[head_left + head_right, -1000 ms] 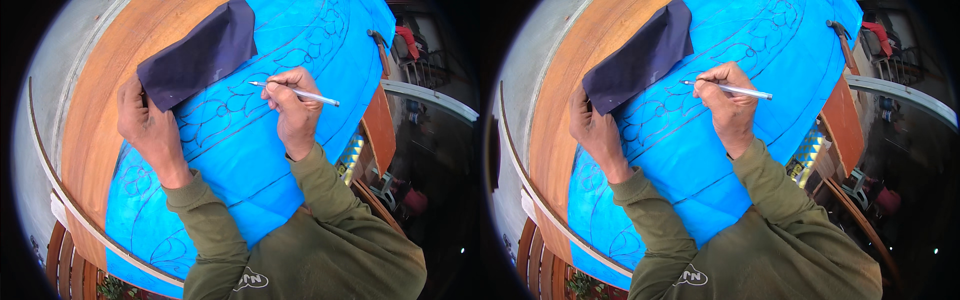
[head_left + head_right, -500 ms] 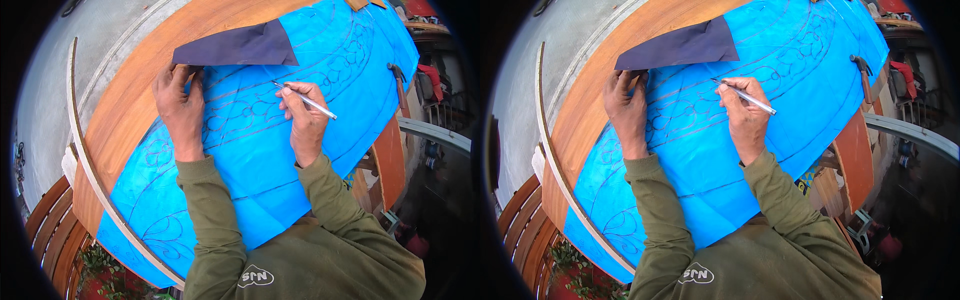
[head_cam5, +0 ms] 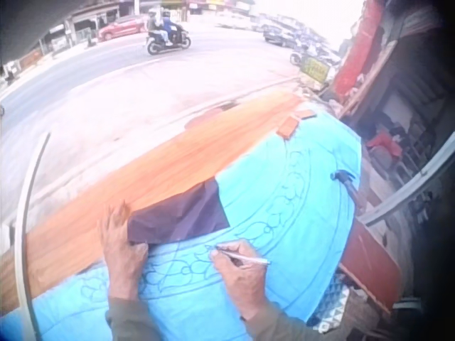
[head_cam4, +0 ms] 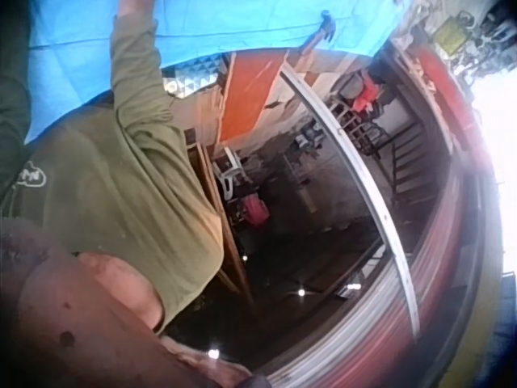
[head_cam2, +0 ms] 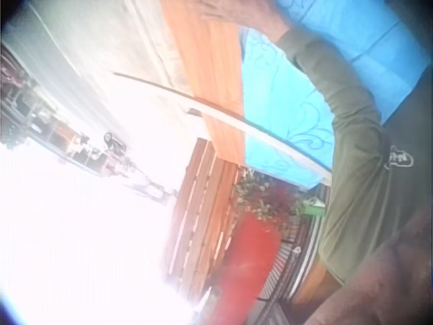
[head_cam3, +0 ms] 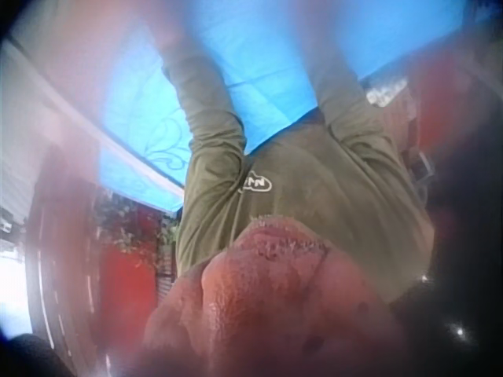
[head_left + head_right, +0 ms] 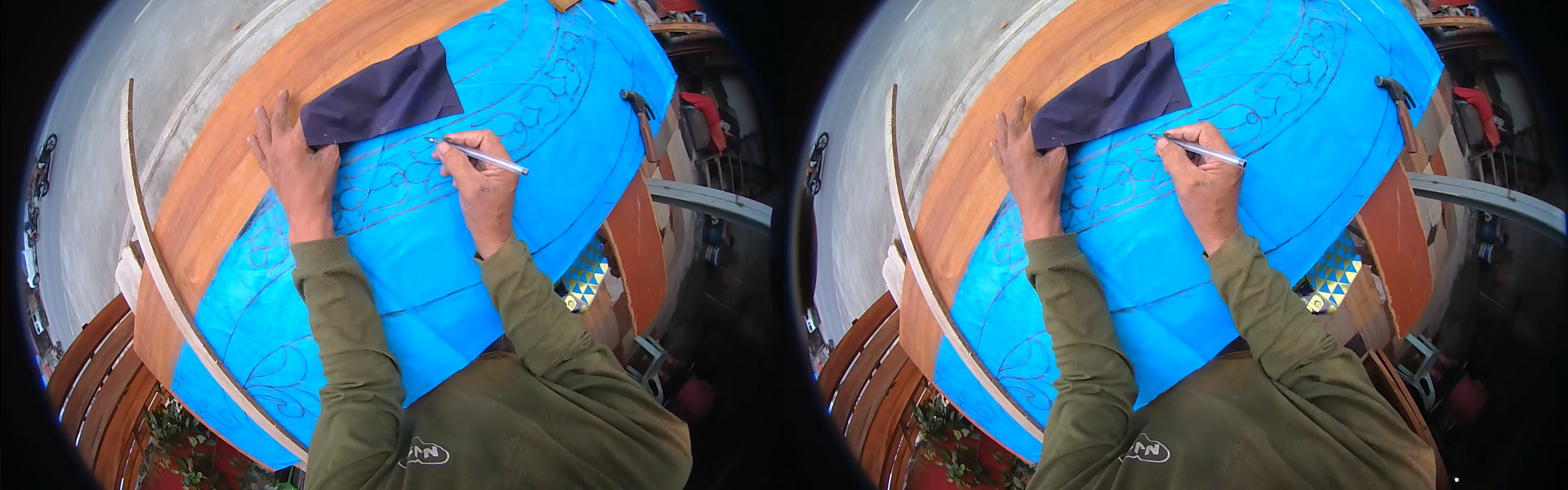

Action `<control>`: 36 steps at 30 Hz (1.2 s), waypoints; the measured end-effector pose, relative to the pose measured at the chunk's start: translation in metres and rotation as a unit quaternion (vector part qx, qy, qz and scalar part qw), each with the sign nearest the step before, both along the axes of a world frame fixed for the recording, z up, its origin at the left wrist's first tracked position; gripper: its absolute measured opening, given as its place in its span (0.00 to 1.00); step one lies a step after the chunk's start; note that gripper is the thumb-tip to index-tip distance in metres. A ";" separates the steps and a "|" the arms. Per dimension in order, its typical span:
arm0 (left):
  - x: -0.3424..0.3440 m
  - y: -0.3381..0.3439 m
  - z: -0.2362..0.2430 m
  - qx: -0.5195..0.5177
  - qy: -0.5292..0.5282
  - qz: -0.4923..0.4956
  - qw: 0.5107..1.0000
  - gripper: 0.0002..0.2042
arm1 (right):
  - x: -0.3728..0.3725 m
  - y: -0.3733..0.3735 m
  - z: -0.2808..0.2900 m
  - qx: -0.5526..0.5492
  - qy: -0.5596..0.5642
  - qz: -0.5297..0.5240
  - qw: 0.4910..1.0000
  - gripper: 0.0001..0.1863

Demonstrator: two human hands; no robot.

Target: The person uses a pen to draw intricate floral patterns on a blue protective sheet covering a wooden surface. They repeatedly lift and reposition a patterned template to guide the drawing.

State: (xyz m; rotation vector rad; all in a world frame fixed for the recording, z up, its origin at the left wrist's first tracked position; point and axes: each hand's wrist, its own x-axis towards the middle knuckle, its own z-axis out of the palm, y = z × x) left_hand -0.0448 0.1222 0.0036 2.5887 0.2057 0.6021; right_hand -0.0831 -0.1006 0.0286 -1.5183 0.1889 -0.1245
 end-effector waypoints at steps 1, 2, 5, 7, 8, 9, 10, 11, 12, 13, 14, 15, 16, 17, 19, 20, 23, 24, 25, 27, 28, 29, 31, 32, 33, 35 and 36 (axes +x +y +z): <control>0.006 -0.001 0.001 0.012 0.002 0.009 1.000 0.14 | 0.000 -0.001 0.000 0.011 0.006 -0.006 1.000 0.06; 0.011 0.004 -0.001 0.012 0.004 0.012 1.000 0.15 | -0.001 0.000 0.000 0.023 0.011 -0.012 1.000 0.06; 0.029 0.020 -0.008 -0.004 0.007 0.019 1.000 0.18 | 0.001 0.001 0.003 0.009 0.003 -0.012 1.000 0.06; 0.038 0.024 -0.008 -0.040 0.010 0.027 0.999 0.17 | 0.000 -0.001 0.000 -0.004 0.001 -0.007 1.000 0.06; 0.043 0.029 -0.013 -0.078 -0.011 0.033 0.996 0.15 | -0.001 0.000 -0.001 -0.008 0.000 0.000 1.000 0.06; 0.046 0.033 -0.018 -0.116 -0.032 0.040 0.992 0.14 | -0.002 0.000 -0.003 -0.017 -0.006 0.006 1.000 0.06; 0.046 0.039 -0.022 -0.152 -0.053 0.047 0.986 0.13 | -0.003 0.000 -0.004 -0.026 -0.012 0.014 1.000 0.05; 0.047 0.037 -0.018 -0.145 -0.027 0.033 0.989 0.14 | -0.003 -0.003 -0.005 -0.040 -0.017 0.016 0.999 0.05; 0.046 0.036 -0.014 -0.136 -0.001 0.019 0.990 0.15 | -0.003 -0.005 -0.006 -0.036 -0.020 0.012 0.999 0.05; 0.047 0.034 -0.011 -0.128 0.025 0.006 0.991 0.16 | -0.002 -0.006 -0.005 -0.031 -0.022 0.008 0.999 0.05; 0.046 0.035 -0.013 -0.113 0.015 0.005 0.994 0.16 | -0.003 -0.004 -0.003 -0.022 -0.023 0.007 0.999 0.04; 0.045 0.037 -0.016 -0.097 0.005 0.003 0.995 0.16 | -0.004 -0.001 -0.001 -0.018 -0.028 0.004 0.999 0.04; 0.044 0.039 -0.018 -0.081 -0.005 0.001 0.997 0.16 | -0.004 0.001 0.001 -0.013 -0.032 0.001 0.999 0.04; 0.044 0.039 -0.018 -0.075 0.008 -0.002 0.997 0.16 | -0.004 0.001 0.003 -0.013 -0.036 -0.006 0.999 0.04; 0.042 0.041 -0.017 -0.063 0.033 -0.010 0.997 0.15 | -0.006 0.001 0.005 -0.006 -0.031 -0.015 0.999 0.05; 0.042 0.040 -0.016 -0.062 0.026 -0.012 0.998 0.14 | -0.007 0.001 0.006 -0.002 -0.028 -0.018 0.999 0.05; 0.040 0.037 -0.015 -0.055 0.009 -0.014 0.998 0.14 | -0.012 0.001 0.020 0.000 -0.007 0.006 1.000 0.05; 0.040 0.037 -0.013 -0.052 0.007 -0.012 0.999 0.14 | -0.012 0.000 0.022 -0.016 -0.014 0.023 0.999 0.05; 0.039 0.038 -0.014 -0.049 0.005 -0.010 0.999 0.15 | -0.012 0.001 0.023 -0.033 -0.019 0.041 0.998 0.04; 0.043 0.043 -0.017 -0.069 0.006 0.003 0.998 0.17 | -0.010 0.002 0.021 -0.041 -0.016 0.057 0.997 0.04; 0.043 0.044 -0.019 -0.080 0.006 0.010 0.997 0.19 | -0.010 0.001 0.015 -0.033 -0.004 0.057 0.998 0.04; 0.045 0.043 -0.015 -0.103 -0.020 0.013 0.994 0.18 | -0.008 0.002 0.011 -0.022 0.006 0.059 0.998 0.04; 0.046 0.039 -0.008 -0.120 -0.013 0.029 0.992 0.16 | -0.008 -0.002 0.007 -0.028 0.008 0.046 0.999 0.03; 0.046 0.039 -0.004 -0.124 -0.010 0.038 0.992 0.15 | -0.009 -0.001 0.006 -0.026 0.009 0.041 0.999 0.03; 0.046 0.039 -0.005 -0.165 -0.025 0.034 0.985 0.13 | -0.009 0.000 0.005 -0.031 0.007 0.041 0.999 0.04; 0.048 0.038 -0.007 -0.248 -0.056 0.025 0.967 0.10 | -0.010 0.002 0.006 -0.040 0.002 0.041 0.998 0.04; 0.048 0.038 -0.006 -0.288 -0.054 0.023 0.956 0.11 | -0.010 0.004 0.006 -0.043 -0.002 0.039 0.998 0.04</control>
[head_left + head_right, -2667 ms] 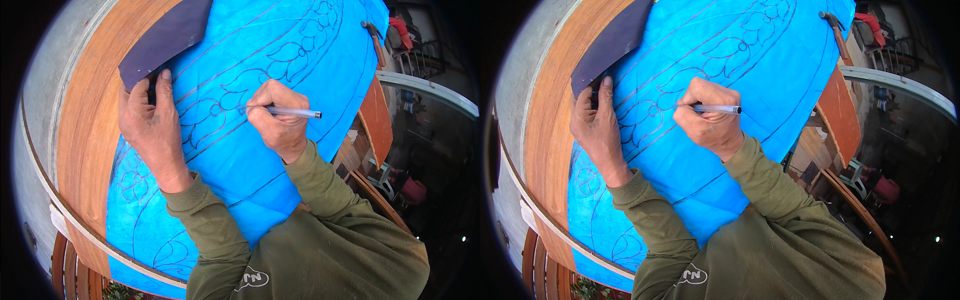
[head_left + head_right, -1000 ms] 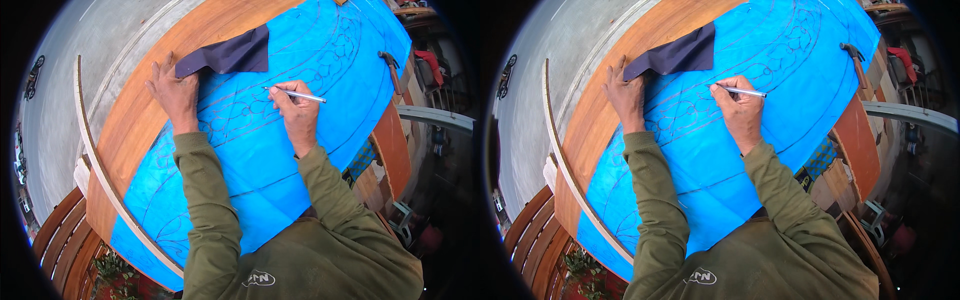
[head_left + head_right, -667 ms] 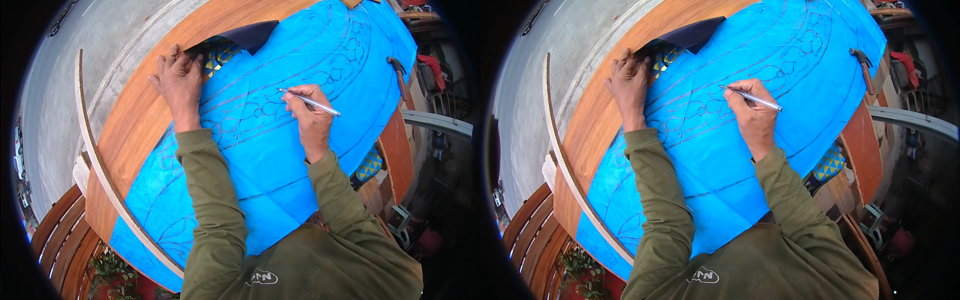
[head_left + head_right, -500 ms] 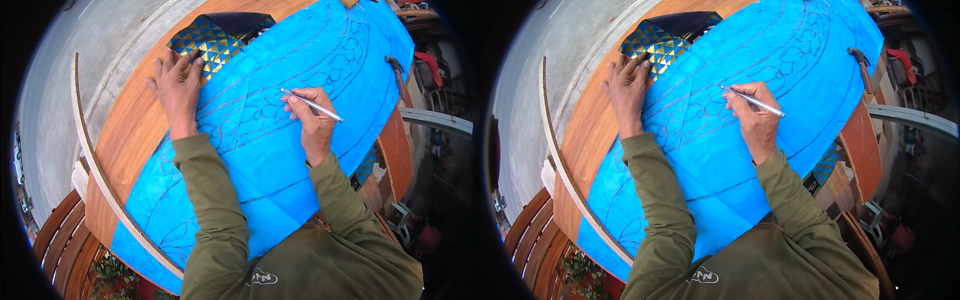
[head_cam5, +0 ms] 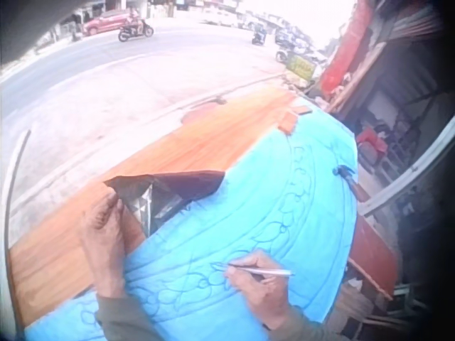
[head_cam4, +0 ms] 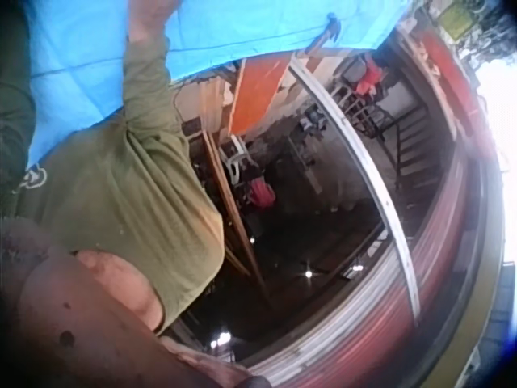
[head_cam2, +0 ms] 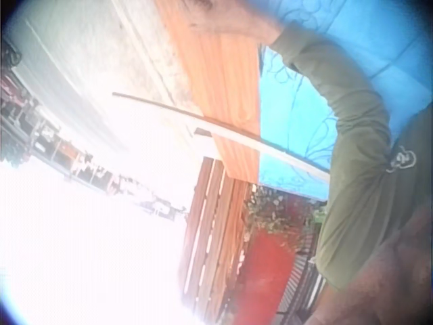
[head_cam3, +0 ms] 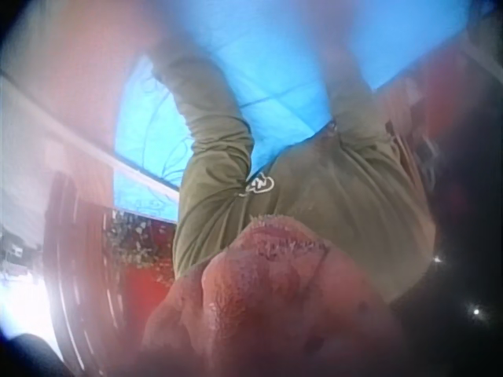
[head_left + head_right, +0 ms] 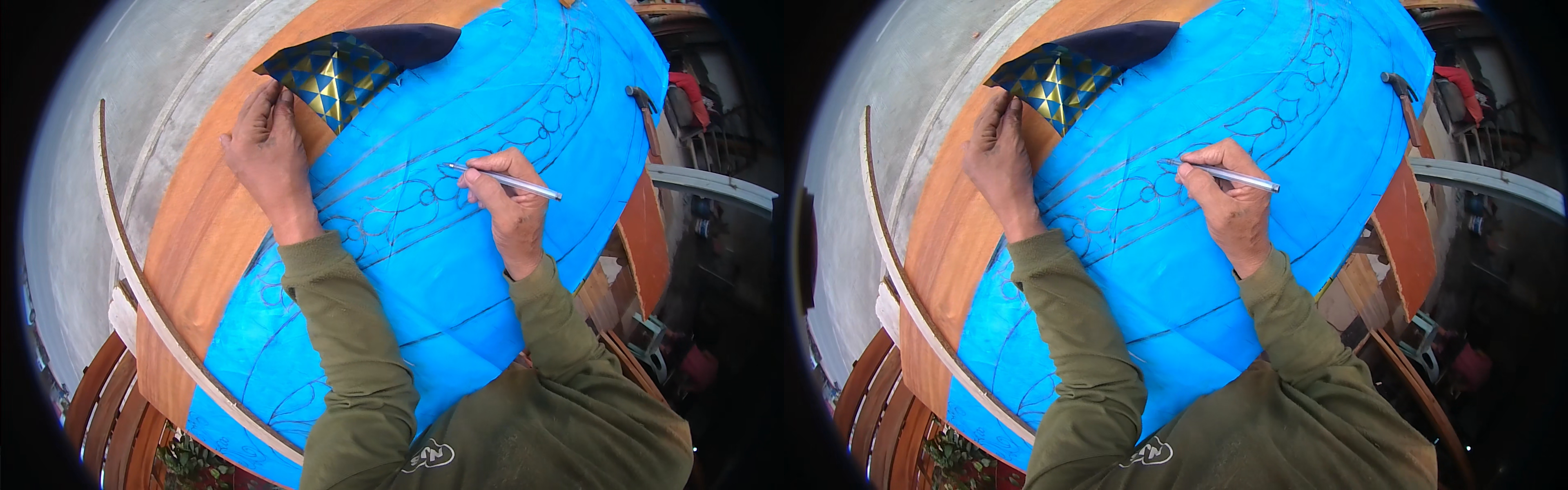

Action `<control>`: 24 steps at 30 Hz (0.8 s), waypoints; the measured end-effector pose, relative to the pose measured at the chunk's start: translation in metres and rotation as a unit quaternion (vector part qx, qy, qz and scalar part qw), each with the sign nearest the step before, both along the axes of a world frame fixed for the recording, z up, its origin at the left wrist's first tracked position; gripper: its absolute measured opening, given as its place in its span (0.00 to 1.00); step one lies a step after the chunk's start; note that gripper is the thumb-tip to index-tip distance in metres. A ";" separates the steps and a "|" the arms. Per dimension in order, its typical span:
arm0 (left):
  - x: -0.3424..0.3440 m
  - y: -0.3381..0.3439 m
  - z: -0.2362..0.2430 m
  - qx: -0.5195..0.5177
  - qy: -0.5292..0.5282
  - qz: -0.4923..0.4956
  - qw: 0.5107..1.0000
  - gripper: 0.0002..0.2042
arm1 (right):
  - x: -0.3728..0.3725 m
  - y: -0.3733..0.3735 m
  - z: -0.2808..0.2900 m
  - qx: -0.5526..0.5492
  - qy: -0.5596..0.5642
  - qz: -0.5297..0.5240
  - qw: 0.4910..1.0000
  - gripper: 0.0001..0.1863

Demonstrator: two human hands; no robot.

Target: The person uses a pen to draw intricate floral patterns on a blue protective sheet covering a wooden surface. They repeatedly lift and reposition a patterned template to guide the drawing.

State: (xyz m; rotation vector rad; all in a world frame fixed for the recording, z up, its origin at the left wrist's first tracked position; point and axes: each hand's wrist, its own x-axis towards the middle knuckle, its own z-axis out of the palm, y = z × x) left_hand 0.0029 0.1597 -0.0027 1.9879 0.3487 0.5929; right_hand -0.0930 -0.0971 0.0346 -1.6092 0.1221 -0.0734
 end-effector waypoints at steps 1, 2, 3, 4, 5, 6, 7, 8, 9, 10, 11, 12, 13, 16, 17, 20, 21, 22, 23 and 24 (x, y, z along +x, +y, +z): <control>0.000 0.000 0.001 -0.041 -0.001 -0.004 0.999 0.12 | 0.000 0.001 0.000 -0.003 -0.004 -0.001 1.000 0.04; -0.001 -0.002 0.005 -0.083 -0.001 -0.008 0.997 0.14 | 0.000 0.002 -0.001 -0.006 -0.007 -0.002 1.000 0.04; 0.001 -0.005 0.009 -0.113 -0.026 -0.006 0.993 0.18 | 0.000 0.002 -0.001 -0.010 -0.009 0.000 1.000 0.04; 0.004 -0.009 0.013 -0.143 -0.050 -0.005 0.989 0.23 | 0.001 0.003 -0.002 -0.013 -0.011 0.003 1.000 0.04; 0.006 -0.011 0.016 -0.173 -0.073 -0.005 0.982 0.28 | 0.000 0.003 -0.002 -0.018 -0.013 0.004 1.000 0.04; 0.007 -0.011 0.016 -0.186 -0.078 -0.008 0.979 0.29 | 0.001 0.002 -0.002 -0.023 -0.009 0.006 1.000 0.04; 0.008 -0.010 0.015 -0.200 -0.083 -0.012 0.976 0.31 | 0.001 0.002 -0.002 -0.029 -0.005 0.008 1.000 0.04; 0.008 -0.012 0.016 -0.215 -0.087 -0.016 0.973 0.32 | 0.001 0.001 -0.001 -0.036 -0.001 0.009 0.999 0.04; 0.007 -0.015 0.017 -0.163 -0.065 -0.017 0.984 0.32 | 0.001 0.001 -0.001 -0.035 -0.005 0.009 0.999 0.05; 0.005 -0.017 0.019 -0.111 -0.043 -0.017 0.993 0.31 | 0.001 0.002 -0.001 -0.035 -0.008 0.008 0.999 0.05; 0.003 -0.020 0.020 -0.058 -0.019 -0.017 0.998 0.30 | 0.001 0.002 -0.001 -0.034 -0.011 0.008 0.999 0.05; 0.003 -0.020 0.019 -0.054 -0.011 -0.019 0.998 0.30 | 0.001 0.002 -0.001 -0.036 -0.007 0.010 0.999 0.05; 0.003 -0.019 0.018 -0.051 -0.002 -0.022 0.998 0.30 | 0.001 0.001 -0.002 -0.038 -0.004 0.012 0.999 0.05; 0.002 -0.014 0.012 0.008 0.019 -0.008 1.000 0.29 | 0.000 0.000 -0.002 -0.040 -0.007 0.013 0.999 0.06; 0.002 -0.012 0.011 0.036 0.024 0.001 0.999 0.28 | 0.001 0.001 -0.002 -0.039 -0.012 0.013 0.999 0.06; 0.006 -0.006 0.003 0.092 0.023 0.005 0.996 0.27 | 0.002 0.002 0.002 -0.021 -0.010 -0.009 1.000 0.07; 0.007 -0.006 0.000 0.112 0.002 0.010 0.994 0.27 | 0.003 0.001 0.002 -0.017 -0.010 -0.009 1.000 0.07; 0.008 -0.007 -0.002 0.132 -0.020 0.016 0.991 0.27 | 0.004 -0.001 0.003 -0.012 -0.010 -0.008 1.000 0.07; 0.010 -0.007 -0.005 0.152 -0.042 0.022 0.987 0.28 | 0.004 -0.003 0.003 -0.007 -0.010 -0.008 1.000 0.07; 0.010 -0.006 -0.006 0.179 -0.040 0.012 0.983 0.28 | 0.005 -0.004 0.004 0.008 -0.002 -0.008 1.000 0.08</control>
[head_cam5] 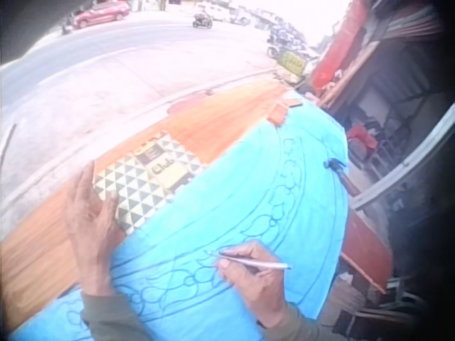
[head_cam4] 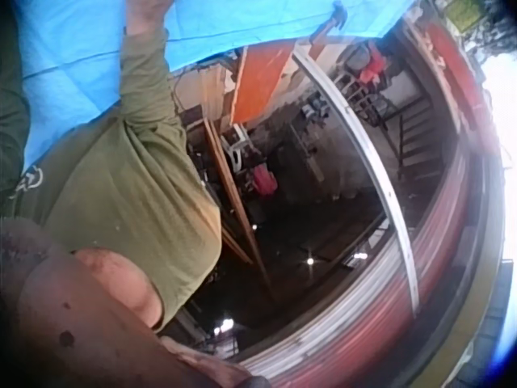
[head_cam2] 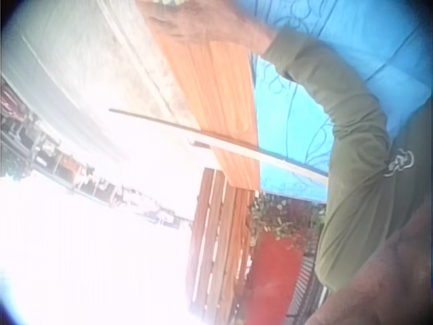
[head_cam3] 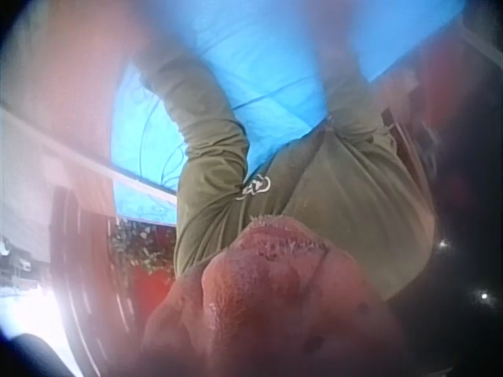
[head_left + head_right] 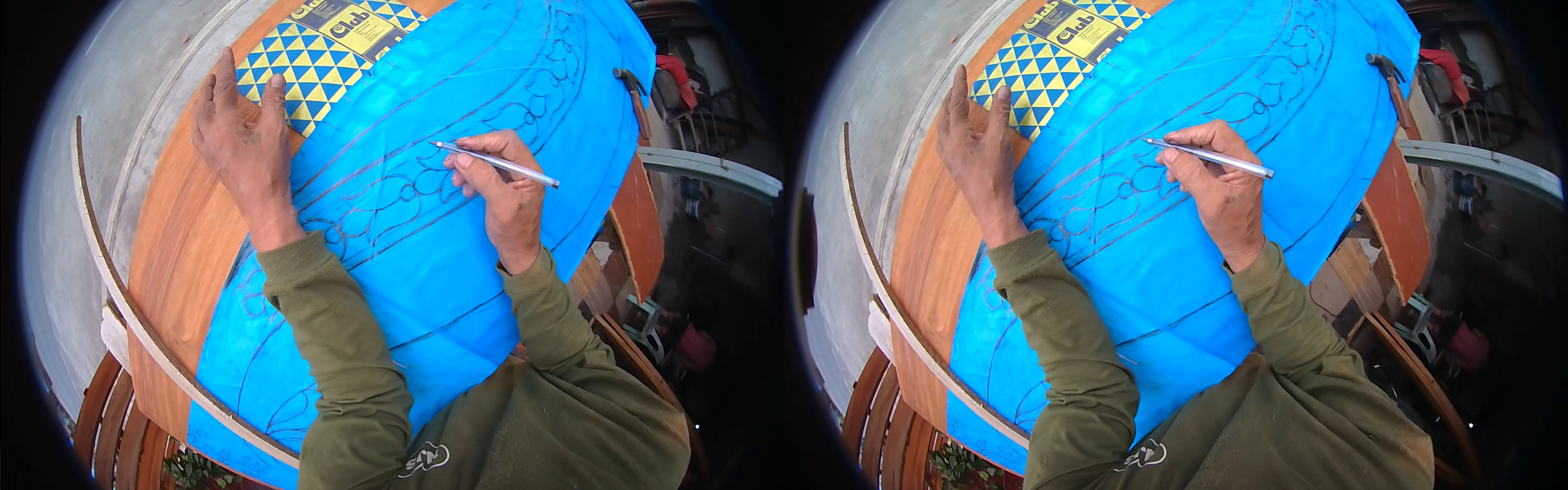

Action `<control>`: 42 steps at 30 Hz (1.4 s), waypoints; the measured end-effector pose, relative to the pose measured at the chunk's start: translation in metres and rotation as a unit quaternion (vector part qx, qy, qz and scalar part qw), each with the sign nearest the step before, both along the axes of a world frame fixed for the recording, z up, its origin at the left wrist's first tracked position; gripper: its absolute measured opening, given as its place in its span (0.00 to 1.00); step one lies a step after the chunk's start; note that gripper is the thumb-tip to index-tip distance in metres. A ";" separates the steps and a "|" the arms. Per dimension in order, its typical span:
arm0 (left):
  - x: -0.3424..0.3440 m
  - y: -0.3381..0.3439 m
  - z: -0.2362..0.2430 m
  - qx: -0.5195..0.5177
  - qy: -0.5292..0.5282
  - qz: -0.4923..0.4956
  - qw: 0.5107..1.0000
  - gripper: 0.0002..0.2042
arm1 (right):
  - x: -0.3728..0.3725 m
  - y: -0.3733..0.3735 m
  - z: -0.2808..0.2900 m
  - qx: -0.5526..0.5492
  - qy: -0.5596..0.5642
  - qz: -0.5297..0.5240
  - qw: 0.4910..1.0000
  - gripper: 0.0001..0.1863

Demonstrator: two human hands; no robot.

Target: The person uses a pen to draw intricate floral patterns on a blue protective sheet covering a wooden surface. They repeatedly lift and reposition a patterned template to guide the drawing.

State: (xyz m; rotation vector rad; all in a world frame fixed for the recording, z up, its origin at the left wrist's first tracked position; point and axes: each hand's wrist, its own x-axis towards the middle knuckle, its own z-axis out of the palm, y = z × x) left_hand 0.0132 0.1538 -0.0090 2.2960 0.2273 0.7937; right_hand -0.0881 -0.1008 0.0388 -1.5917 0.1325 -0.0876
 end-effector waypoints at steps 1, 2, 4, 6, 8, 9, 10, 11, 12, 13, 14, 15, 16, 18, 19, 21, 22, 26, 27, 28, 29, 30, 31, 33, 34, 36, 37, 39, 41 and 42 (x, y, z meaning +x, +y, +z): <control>0.000 0.001 -0.002 0.027 0.003 -0.008 1.000 0.28 | 0.001 -0.001 0.002 0.016 0.008 0.001 1.000 0.08; -0.001 0.002 -0.003 0.055 0.010 -0.017 0.998 0.28 | -0.001 -0.001 0.003 0.032 0.019 0.001 0.999 0.08; -0.007 0.003 -0.006 0.105 0.068 -0.032 0.992 0.26 | -0.004 0.000 0.009 0.024 0.028 0.013 0.999 0.07; -0.009 0.004 -0.006 0.125 0.095 -0.039 0.987 0.25 | -0.004 0.003 0.013 -0.001 0.025 0.027 0.999 0.06; -0.010 0.004 -0.006 0.114 0.096 -0.041 0.988 0.24 | -0.002 0.009 0.014 -0.046 0.015 0.041 0.998 0.05; -0.010 0.004 -0.006 0.110 0.100 -0.040 0.988 0.23 | -0.001 0.011 0.014 -0.056 0.020 0.039 0.997 0.05; -0.011 0.005 -0.005 0.107 0.104 -0.040 0.988 0.23 | 0.000 0.014 0.015 -0.066 0.025 0.038 0.997 0.05; -0.010 0.005 -0.005 0.103 0.105 -0.039 0.988 0.23 | 0.002 0.015 0.015 -0.077 0.027 0.038 0.996 0.04; -0.009 0.005 -0.006 0.099 0.102 -0.038 0.989 0.22 | 0.003 0.014 0.012 -0.067 0.023 0.041 0.997 0.04; -0.007 0.005 -0.006 0.095 0.099 -0.038 0.990 0.21 | 0.004 0.011 0.006 -0.058 0.020 0.045 0.997 0.04; -0.006 0.005 -0.007 0.090 0.098 -0.038 0.990 0.21 | 0.003 0.010 0.003 -0.049 0.019 0.048 0.997 0.04; -0.006 0.006 -0.008 0.085 0.095 -0.039 0.991 0.20 | 0.003 0.011 0.003 -0.052 0.009 0.040 0.998 0.04; -0.005 0.007 -0.009 0.080 0.092 -0.040 0.992 0.19 | 0.001 0.012 0.003 -0.055 -0.001 0.032 0.998 0.04; -0.005 0.009 -0.011 0.072 0.089 -0.040 0.993 0.18 | -0.001 0.011 0.002 -0.036 -0.021 0.014 0.999 0.04; -0.005 0.009 -0.012 0.071 0.090 -0.039 0.993 0.18 | -0.002 0.008 0.002 -0.014 -0.030 0.003 0.999 0.05; -0.005 0.010 -0.013 0.070 0.090 -0.038 0.993 0.18 | -0.004 0.002 0.002 0.003 -0.035 -0.013 0.999 0.05; -0.006 0.010 -0.013 0.072 0.090 -0.037 0.993 0.18 | -0.007 -0.001 0.002 0.000 -0.030 -0.016 0.999 0.05; -0.006 0.009 -0.011 0.075 0.102 -0.030 0.992 0.18 | -0.027 0.005 0.000 -0.053 -0.031 -0.015 0.998 0.05; -0.005 0.009 -0.011 0.079 0.104 -0.029 0.991 0.18 | -0.030 0.003 -0.007 -0.081 -0.050 -0.001 0.995 0.05; -0.005 0.008 -0.012 0.078 0.106 -0.029 0.991 0.19 | -0.032 0.003 -0.008 -0.071 -0.037 -0.006 0.997 0.05; -0.005 0.008 -0.013 0.078 0.107 -0.029 0.991 0.19 | -0.033 0.004 -0.009 -0.059 -0.024 -0.009 0.998 0.06; -0.005 0.009 -0.013 0.078 0.108 -0.028 0.991 0.19 | -0.033 0.005 -0.009 -0.047 -0.011 -0.012 0.999 0.06; -0.005 0.009 -0.014 0.081 0.112 -0.027 0.990 0.19 | -0.030 0.005 -0.009 -0.048 -0.015 -0.010 0.999 0.06; -0.004 0.009 -0.014 0.062 0.107 -0.039 0.992 0.20 | -0.025 0.004 -0.009 -0.053 -0.025 -0.007 0.998 0.06; -0.004 0.009 -0.015 0.053 0.104 -0.044 0.992 0.20 | -0.024 0.005 -0.008 -0.042 -0.022 -0.009 0.999 0.06; -0.004 0.011 -0.014 0.063 0.107 -0.046 0.991 0.19 | -0.026 0.006 -0.008 -0.018 -0.015 -0.008 1.000 0.05; -0.005 0.010 -0.014 0.064 0.109 -0.044 0.991 0.19 | -0.026 0.004 -0.008 -0.020 -0.008 -0.004 1.000 0.05; -0.003 0.012 -0.012 0.080 0.113 -0.036 0.990 0.19 | -0.026 0.005 -0.009 -0.017 0.004 0.002 1.000 0.05; -0.006 0.010 -0.011 0.107 0.120 -0.018 0.987 0.17 | -0.028 0.007 -0.005 -0.019 0.005 0.001 1.000 0.05; -0.007 0.010 -0.011 0.100 0.116 -0.019 0.988 0.17 | -0.028 0.008 -0.004 -0.016 0.006 0.003 1.000 0.05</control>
